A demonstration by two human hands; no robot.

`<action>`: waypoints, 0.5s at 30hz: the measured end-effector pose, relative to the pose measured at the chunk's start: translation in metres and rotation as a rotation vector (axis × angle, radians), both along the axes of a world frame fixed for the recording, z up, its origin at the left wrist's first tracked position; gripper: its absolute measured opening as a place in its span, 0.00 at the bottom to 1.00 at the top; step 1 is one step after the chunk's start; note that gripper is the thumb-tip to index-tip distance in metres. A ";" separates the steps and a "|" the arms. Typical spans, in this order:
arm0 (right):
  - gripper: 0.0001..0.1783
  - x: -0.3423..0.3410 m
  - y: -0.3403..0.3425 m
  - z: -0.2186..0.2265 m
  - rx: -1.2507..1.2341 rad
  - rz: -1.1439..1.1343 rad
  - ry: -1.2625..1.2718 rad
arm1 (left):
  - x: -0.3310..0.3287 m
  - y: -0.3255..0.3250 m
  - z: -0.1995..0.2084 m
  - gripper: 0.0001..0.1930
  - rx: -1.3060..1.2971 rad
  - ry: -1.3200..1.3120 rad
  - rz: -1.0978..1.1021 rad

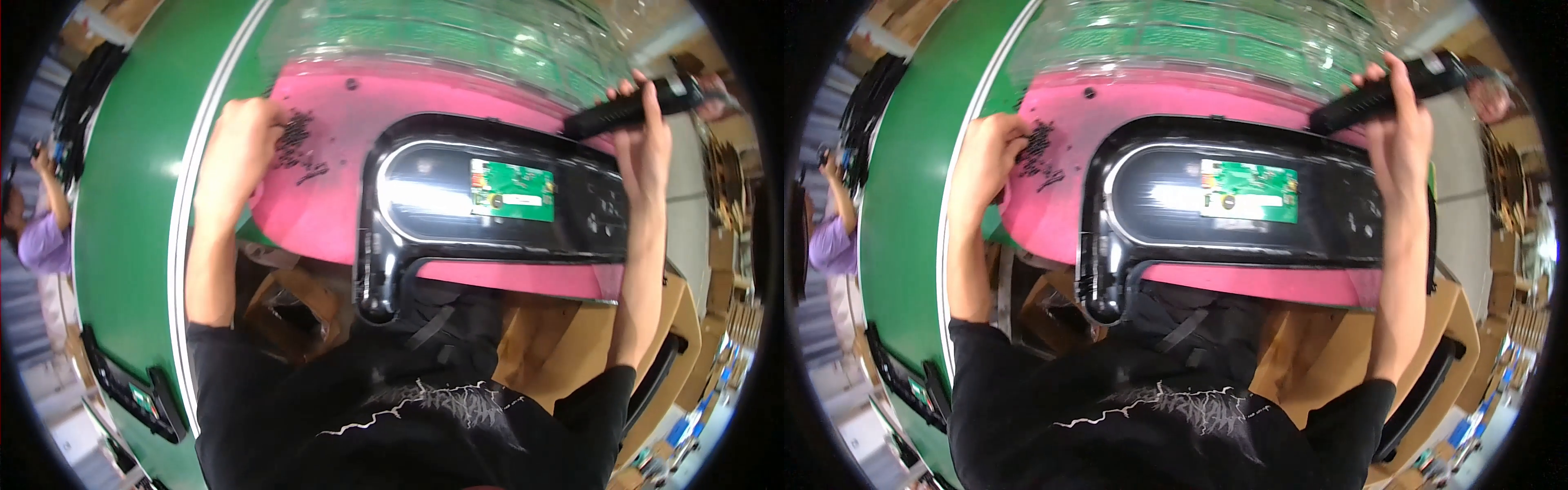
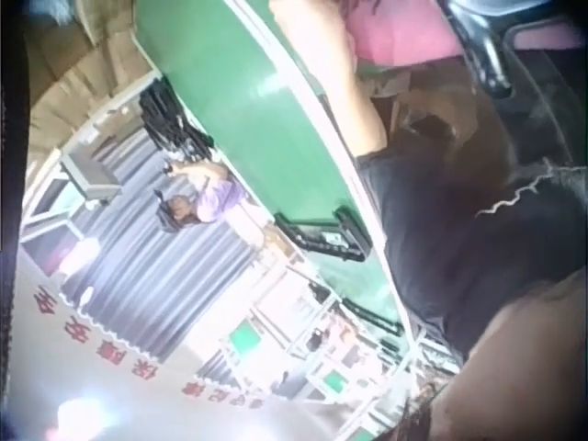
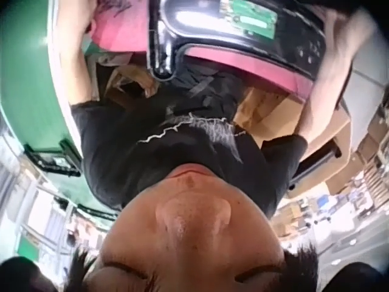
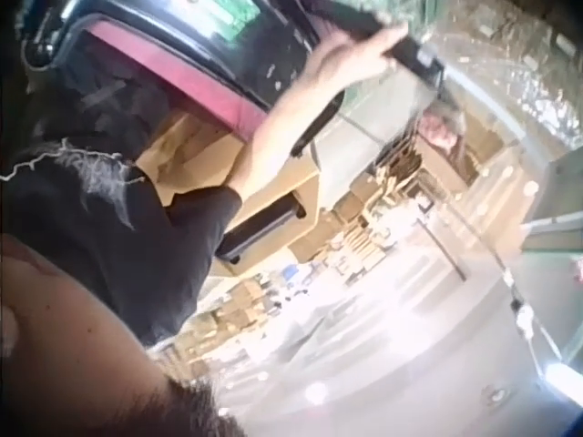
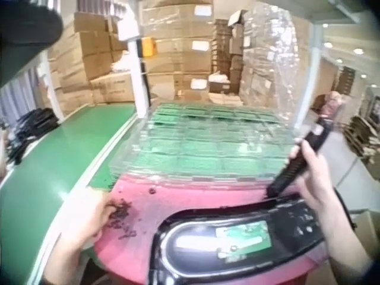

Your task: Install circuit boards into plastic housings using an electric screwdriver on an assembly line.

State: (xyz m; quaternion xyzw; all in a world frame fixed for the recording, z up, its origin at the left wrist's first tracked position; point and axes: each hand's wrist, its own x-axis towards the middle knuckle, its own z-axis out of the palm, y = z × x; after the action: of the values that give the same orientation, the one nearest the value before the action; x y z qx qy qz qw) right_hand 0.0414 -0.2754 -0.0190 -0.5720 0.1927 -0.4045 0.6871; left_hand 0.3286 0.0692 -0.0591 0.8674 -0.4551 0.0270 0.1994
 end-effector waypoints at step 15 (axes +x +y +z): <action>0.20 0.016 0.072 0.021 0.368 0.276 -0.627 | -0.085 -0.133 0.040 0.07 -0.549 0.445 -0.866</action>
State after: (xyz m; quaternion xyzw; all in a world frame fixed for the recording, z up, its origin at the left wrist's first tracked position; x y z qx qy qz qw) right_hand 0.0579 -0.2036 0.0024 -0.3085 -0.0361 -0.4220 0.8517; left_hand 0.2438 -0.0643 -0.0189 0.5021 -0.6931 -0.1237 0.5022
